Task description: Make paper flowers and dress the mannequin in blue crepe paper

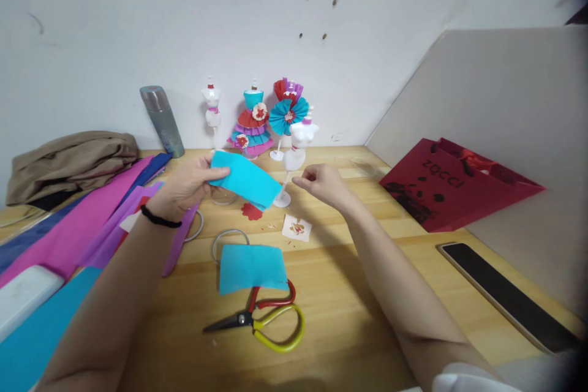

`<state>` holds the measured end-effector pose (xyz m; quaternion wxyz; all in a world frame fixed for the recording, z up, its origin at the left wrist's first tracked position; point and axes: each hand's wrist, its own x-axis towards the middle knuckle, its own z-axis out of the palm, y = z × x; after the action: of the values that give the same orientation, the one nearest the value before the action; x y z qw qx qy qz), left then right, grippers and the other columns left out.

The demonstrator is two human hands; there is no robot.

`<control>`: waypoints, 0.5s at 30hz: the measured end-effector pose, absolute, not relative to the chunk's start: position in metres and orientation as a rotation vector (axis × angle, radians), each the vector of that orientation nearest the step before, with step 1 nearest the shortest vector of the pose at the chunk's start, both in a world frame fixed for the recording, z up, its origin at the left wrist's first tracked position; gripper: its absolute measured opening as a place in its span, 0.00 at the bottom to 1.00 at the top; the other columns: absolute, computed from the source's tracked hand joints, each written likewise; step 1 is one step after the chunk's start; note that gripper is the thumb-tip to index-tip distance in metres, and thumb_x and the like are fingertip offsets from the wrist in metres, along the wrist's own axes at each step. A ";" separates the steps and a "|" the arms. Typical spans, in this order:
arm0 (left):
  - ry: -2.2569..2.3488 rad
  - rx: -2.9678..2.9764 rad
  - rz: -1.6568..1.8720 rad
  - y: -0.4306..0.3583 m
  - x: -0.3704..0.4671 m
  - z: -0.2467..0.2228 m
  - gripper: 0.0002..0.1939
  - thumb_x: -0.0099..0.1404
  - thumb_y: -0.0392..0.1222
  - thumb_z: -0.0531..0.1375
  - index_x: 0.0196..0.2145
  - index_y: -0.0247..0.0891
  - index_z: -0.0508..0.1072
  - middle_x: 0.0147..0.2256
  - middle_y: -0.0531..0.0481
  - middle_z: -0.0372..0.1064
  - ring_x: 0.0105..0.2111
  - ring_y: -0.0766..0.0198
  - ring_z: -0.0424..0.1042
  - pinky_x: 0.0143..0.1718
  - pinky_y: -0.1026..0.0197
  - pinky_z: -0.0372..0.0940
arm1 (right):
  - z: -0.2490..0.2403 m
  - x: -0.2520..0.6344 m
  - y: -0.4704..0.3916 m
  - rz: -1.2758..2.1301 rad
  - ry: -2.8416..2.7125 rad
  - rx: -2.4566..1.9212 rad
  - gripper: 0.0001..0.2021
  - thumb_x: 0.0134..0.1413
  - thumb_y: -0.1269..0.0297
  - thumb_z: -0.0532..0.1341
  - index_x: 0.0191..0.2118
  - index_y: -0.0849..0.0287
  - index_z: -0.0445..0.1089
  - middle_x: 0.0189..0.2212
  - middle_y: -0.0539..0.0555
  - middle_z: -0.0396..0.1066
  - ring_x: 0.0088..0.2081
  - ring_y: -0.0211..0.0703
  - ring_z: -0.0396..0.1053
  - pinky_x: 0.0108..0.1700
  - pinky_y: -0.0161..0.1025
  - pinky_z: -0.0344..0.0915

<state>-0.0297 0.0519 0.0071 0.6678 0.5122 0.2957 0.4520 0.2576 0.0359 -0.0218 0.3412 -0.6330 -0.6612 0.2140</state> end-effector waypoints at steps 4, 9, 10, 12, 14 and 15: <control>0.740 1.181 1.165 0.049 -0.053 0.030 0.10 0.48 0.35 0.73 0.28 0.34 0.79 0.23 0.53 0.74 0.20 0.70 0.68 0.22 0.68 0.67 | -0.040 0.263 0.053 0.574 -1.679 -1.660 0.14 0.41 0.58 0.70 0.33 0.61 0.72 0.22 0.49 0.66 0.24 0.38 0.61 0.28 0.36 0.53; 0.716 1.178 1.283 0.041 -0.066 0.044 0.06 0.52 0.31 0.70 0.30 0.36 0.79 0.25 0.54 0.74 0.23 0.70 0.66 0.24 0.68 0.65 | -0.065 0.246 0.063 0.709 -1.715 -1.529 0.11 0.46 0.57 0.65 0.31 0.61 0.72 0.18 0.46 0.63 0.22 0.36 0.59 0.27 0.35 0.55; 0.719 1.183 1.291 0.040 -0.067 0.045 0.06 0.53 0.31 0.69 0.30 0.36 0.79 0.25 0.54 0.74 0.23 0.70 0.66 0.23 0.67 0.64 | -0.067 0.242 0.063 0.712 -1.721 -1.503 0.10 0.48 0.57 0.63 0.27 0.61 0.70 0.18 0.46 0.63 0.22 0.36 0.59 0.28 0.35 0.55; 0.720 1.196 1.304 0.037 -0.067 0.048 0.06 0.54 0.30 0.67 0.31 0.36 0.79 0.25 0.54 0.73 0.23 0.70 0.65 0.22 0.67 0.63 | -0.068 0.235 0.058 0.708 -1.731 -1.460 0.12 0.51 0.57 0.60 0.24 0.60 0.67 0.18 0.48 0.64 0.23 0.37 0.60 0.28 0.36 0.55; 0.721 1.219 1.317 0.034 -0.067 0.051 0.06 0.55 0.29 0.67 0.32 0.35 0.79 0.26 0.52 0.73 0.23 0.69 0.65 0.21 0.67 0.61 | -0.067 0.227 0.049 0.718 -1.756 -1.417 0.13 0.54 0.57 0.58 0.24 0.60 0.67 0.19 0.49 0.66 0.24 0.37 0.61 0.28 0.36 0.55; 0.716 1.226 1.332 0.032 -0.067 0.053 0.06 0.55 0.29 0.67 0.32 0.34 0.78 0.26 0.52 0.73 0.23 0.69 0.64 0.21 0.67 0.61 | -0.066 0.222 0.044 0.734 -1.775 -1.397 0.14 0.55 0.57 0.58 0.24 0.60 0.68 0.19 0.50 0.67 0.24 0.38 0.62 0.28 0.36 0.55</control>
<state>-0.0675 0.0324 0.0530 0.5623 0.5208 0.3041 0.5658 0.2222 0.0441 -0.0661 0.3739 -0.5455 -0.6931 0.2866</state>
